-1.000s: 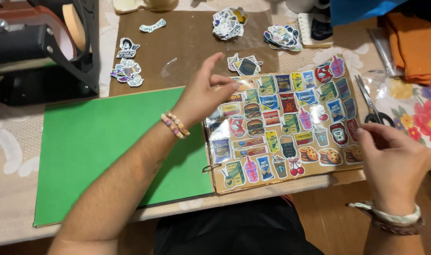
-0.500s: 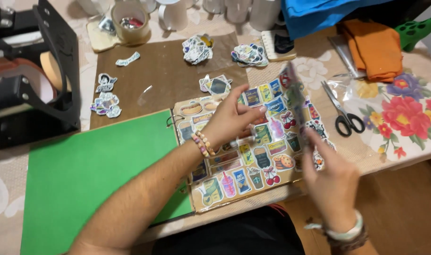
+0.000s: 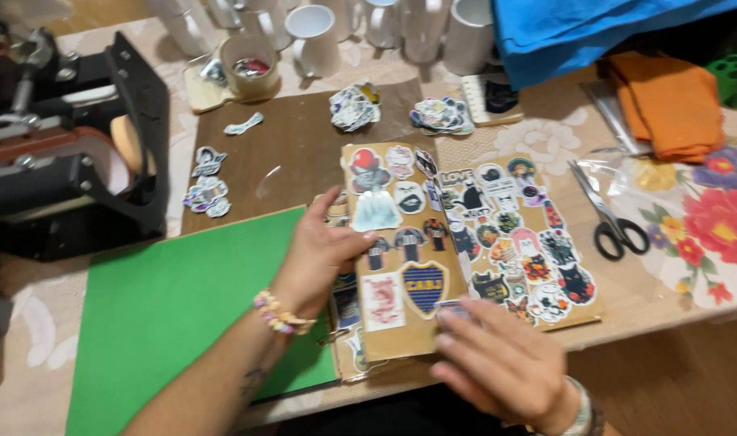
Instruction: Organizing and placing various stickers into a collection binder, including peeling backings and trimming with scissors.
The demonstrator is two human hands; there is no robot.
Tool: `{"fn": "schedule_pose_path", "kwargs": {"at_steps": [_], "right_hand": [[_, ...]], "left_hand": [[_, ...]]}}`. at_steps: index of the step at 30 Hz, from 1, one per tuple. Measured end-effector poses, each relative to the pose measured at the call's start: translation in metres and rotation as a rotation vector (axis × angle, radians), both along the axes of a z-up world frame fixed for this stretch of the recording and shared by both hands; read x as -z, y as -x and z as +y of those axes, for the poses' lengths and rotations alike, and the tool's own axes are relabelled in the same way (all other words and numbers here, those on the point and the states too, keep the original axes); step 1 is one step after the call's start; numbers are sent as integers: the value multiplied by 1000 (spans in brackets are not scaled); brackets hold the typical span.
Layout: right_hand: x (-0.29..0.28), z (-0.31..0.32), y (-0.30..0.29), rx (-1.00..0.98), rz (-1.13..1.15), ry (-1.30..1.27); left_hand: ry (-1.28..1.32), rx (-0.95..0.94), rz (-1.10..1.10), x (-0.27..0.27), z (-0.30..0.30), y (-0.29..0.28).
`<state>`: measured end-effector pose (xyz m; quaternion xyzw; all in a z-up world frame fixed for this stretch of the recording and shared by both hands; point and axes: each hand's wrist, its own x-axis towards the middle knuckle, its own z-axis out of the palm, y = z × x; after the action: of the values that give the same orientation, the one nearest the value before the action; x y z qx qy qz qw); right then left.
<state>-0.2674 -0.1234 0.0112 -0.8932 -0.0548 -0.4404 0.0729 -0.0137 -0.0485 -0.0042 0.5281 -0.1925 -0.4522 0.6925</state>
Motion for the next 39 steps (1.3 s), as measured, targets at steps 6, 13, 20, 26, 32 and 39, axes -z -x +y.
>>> {"fn": "schedule_pose_path", "kwargs": {"at_steps": [6,13,20,26,32,39], "right_hand": [[15,-15,0,212,59,-163],[28,-8,-47,212,322,-269],[29,14,-82,-14,760,-475],[32,30,-104,-197,808,-398],[33,47,-125,-235,753,-204],[32,46,-122,-226,583,-204]], "left_hand": [[-35,-176,14,-21,114,-69],[-107,-407,-140,-16,226,-122],[-169,-556,-159,-18,284,-142],[-243,-638,-201,6,320,-171],[-492,-682,-236,14,308,-175],[-517,-724,-540,79,326,-197]]}}
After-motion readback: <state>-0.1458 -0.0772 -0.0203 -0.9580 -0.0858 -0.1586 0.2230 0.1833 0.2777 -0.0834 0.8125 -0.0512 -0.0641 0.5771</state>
